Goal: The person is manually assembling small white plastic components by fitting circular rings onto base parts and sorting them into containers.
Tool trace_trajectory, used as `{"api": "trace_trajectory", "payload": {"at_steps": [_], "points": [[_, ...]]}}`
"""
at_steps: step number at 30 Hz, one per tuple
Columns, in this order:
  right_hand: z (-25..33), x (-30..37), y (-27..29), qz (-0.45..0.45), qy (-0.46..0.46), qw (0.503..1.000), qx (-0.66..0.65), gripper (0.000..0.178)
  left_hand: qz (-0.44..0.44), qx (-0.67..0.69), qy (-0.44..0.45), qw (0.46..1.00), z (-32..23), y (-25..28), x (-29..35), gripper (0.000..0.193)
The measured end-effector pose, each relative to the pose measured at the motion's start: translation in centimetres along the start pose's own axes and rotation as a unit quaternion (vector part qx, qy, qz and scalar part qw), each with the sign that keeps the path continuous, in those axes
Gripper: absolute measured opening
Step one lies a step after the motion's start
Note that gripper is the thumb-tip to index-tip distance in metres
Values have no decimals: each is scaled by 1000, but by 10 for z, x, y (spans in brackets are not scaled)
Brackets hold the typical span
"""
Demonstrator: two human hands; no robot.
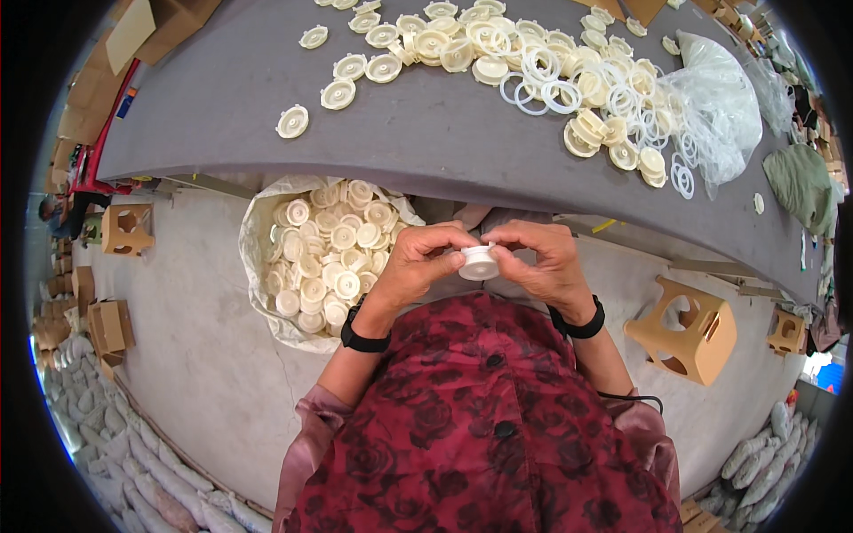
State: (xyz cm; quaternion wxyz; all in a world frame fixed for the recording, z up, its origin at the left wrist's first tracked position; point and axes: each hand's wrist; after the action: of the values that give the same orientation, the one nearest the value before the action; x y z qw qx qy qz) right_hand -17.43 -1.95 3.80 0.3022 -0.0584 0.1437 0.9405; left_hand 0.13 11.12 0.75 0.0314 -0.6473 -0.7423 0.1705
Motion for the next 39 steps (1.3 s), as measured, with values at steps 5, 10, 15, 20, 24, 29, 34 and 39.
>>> {"api": "trace_trajectory", "payload": {"at_steps": [5,10,15,20,24,29,34,39], "points": [[-6,-2,-1,25,-3,999,37,17,29,-147,-7,989,-12,-6,-9,13],[-11,-5,-2,32,20,995,93,22,73,-330,-18,941,-20,-6,-14,11],[-21,-3,1,-39,-99,988,-115,22,-81,129,86,985,-11,-10,-15,24],[-26,3,-6,-53,-112,975,-187,17,-105,115,80,985,19,-11,7,24],[-20,0,-2,16,-188,968,-165,18,-115,51,97,987,7,-5,12,12],[-11,-30,-4,43,-35,995,87,28,-3,-228,106,968,-25,20,20,12],[-17,-86,40,-108,26,907,407,18,34,-729,256,634,-78,78,69,20],[-44,-119,54,-69,-20,849,523,16,-76,-623,77,775,-73,78,50,22]]}}
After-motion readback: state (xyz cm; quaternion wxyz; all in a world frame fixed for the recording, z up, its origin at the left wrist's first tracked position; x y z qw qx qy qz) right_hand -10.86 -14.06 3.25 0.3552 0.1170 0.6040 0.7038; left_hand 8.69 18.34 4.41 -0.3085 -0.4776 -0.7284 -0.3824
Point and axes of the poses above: each hand's wrist, its own x-axis away from the middle knuckle, its own y-axis out of the back of the hand, z = x × y, and after that the axes turned 6 degrees about -y, right-handed
